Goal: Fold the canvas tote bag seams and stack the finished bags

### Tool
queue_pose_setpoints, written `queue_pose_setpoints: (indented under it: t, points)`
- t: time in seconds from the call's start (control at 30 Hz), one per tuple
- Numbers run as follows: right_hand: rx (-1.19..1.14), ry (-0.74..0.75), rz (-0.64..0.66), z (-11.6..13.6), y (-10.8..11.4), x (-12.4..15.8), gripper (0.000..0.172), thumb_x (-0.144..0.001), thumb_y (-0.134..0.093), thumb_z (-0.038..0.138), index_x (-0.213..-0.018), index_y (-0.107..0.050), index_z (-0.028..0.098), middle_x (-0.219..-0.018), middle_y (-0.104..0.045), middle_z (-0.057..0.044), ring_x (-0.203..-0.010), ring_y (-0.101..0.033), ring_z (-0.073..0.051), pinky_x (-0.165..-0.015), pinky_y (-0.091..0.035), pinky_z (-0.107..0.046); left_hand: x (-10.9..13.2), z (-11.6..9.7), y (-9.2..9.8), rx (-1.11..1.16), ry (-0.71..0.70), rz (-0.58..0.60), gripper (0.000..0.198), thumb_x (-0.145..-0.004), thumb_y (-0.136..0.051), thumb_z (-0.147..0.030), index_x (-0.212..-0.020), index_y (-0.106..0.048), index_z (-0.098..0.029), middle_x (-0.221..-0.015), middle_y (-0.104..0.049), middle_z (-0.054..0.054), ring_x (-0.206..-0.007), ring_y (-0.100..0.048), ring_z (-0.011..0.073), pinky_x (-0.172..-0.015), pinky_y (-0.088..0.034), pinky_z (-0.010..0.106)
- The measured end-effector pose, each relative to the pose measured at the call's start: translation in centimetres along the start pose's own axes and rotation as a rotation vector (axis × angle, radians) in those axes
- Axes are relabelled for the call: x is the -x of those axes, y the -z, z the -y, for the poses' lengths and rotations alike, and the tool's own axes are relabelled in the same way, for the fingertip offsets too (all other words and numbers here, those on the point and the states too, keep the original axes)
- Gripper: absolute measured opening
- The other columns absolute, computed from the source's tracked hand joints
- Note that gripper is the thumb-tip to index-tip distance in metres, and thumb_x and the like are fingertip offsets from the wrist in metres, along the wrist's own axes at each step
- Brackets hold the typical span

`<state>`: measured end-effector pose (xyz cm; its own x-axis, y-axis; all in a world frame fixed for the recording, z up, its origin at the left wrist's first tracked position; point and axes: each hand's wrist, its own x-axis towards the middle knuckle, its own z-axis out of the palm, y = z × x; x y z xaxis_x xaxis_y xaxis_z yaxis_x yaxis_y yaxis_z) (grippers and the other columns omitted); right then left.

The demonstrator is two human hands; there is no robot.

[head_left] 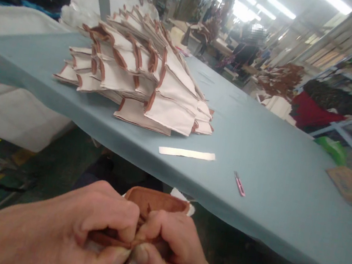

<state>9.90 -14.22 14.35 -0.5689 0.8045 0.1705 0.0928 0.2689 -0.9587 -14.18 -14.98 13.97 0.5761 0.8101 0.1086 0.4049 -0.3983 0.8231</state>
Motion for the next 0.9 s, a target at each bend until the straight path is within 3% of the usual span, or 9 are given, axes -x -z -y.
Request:
queue_pose_setpoints:
  t: [0.1,0.2,0.33,0.43,0.6,0.73,0.83,0.9]
  points:
    - [-0.532,-0.27,0.026,-1.5,-1.2,0.2,0.065,-0.095,-0.083,0.075,-0.074,-0.049,0.024,-0.069,-0.049,0.006,-0.059,-0.037,-0.009,-0.055,-0.032,-0.023,-0.2,0.4,-2.3,0.206,0.066,-0.031,0.027,-0.1,-0.061,-0.029,-0.073,-0.057,-0.025,-0.064,-0.053,-0.007,-0.058,-0.048,0.012,-0.055,-0.04,0.021]
    - [-0.68,-0.394,0.05,-2.3,-1.6,0.3,0.069,-0.086,-0.092,0.075,-0.074,-0.049,0.023,-0.071,-0.048,0.006,-0.061,-0.034,-0.008,-0.056,-0.029,-0.023,0.3,1.1,-3.8,0.399,0.132,-0.082,0.032,-0.103,-0.062,-0.041,-0.075,-0.057,-0.025,-0.066,-0.052,-0.007,-0.062,-0.047,0.0125,-0.063,-0.047,0.021]
    - [-0.629,-0.449,0.063,-1.9,-0.7,0.0,0.07,-0.079,-0.099,0.075,-0.073,-0.054,0.021,-0.074,-0.053,0.005,-0.067,-0.04,-0.01,-0.063,-0.033,-0.024,1.1,1.9,-4.1,0.559,0.131,-0.055,0.04,-0.111,-0.061,-0.054,-0.084,-0.064,-0.025,-0.079,-0.065,-0.003,-0.071,-0.055,0.0145,-0.071,-0.054,0.023]
    - [-0.538,-0.355,0.09,-1.5,-0.2,-0.6,0.071,-0.081,-0.096,0.077,-0.071,-0.052,0.022,-0.074,-0.053,0.004,-0.068,-0.041,-0.011,-0.065,-0.035,-0.025,1.0,1.7,-3.2,0.55,0.115,0.01,0.044,-0.114,-0.059,-0.059,-0.088,-0.068,-0.025,-0.083,-0.068,-0.002,-0.076,-0.062,0.0157,-0.072,-0.055,0.023]
    - [-0.243,-0.252,0.15,-1.7,0.2,-1.8,0.078,-0.086,-0.073,0.097,-0.071,-0.048,0.024,-0.071,-0.05,0.005,-0.067,-0.041,-0.013,-0.062,-0.034,-0.027,-0.4,0.3,-1.8,0.468,0.098,0.01,0.041,-0.117,-0.056,-0.05,-0.087,-0.07,-0.025,-0.089,-0.075,-0.001,-0.081,-0.069,0.016,-0.072,-0.055,0.021]
    - [-0.141,-0.173,0.208,-1.3,1.2,-2.3,0.073,-0.099,-0.073,0.084,-0.07,-0.045,0.024,-0.066,-0.041,0.008,-0.061,-0.034,-0.01,-0.058,-0.03,-0.026,-0.6,-0.2,-1.8,0.23,0.034,-0.057,0.034,-0.115,-0.059,-0.037,-0.084,-0.067,-0.025,-0.082,-0.075,-0.004,-0.078,-0.07,0.015,-0.074,-0.052,0.021]
    - [-0.027,-0.145,0.24,-0.5,1.6,-1.8,0.071,-0.107,-0.063,0.082,-0.072,-0.047,0.023,-0.066,-0.045,0.007,-0.061,-0.039,-0.01,-0.058,-0.031,-0.026,-0.4,-0.5,-1.5,-0.014,-0.029,-0.154,0.027,-0.107,-0.062,-0.019,-0.08,-0.065,-0.025,-0.076,-0.072,-0.007,-0.073,-0.065,0.0136,-0.071,-0.044,0.025]
    - [0.083,-0.148,0.176,-0.1,1.7,-1.1,0.071,-0.112,-0.054,0.081,-0.072,-0.05,0.022,-0.068,-0.052,0.004,-0.065,-0.048,-0.012,-0.062,-0.036,-0.026,-0.6,-1.0,-1.0,-0.08,-0.051,-0.175,0.028,-0.099,-0.068,-0.013,-0.075,-0.061,-0.024,-0.072,-0.07,-0.008,-0.068,-0.061,0.0127,-0.066,-0.038,0.027]
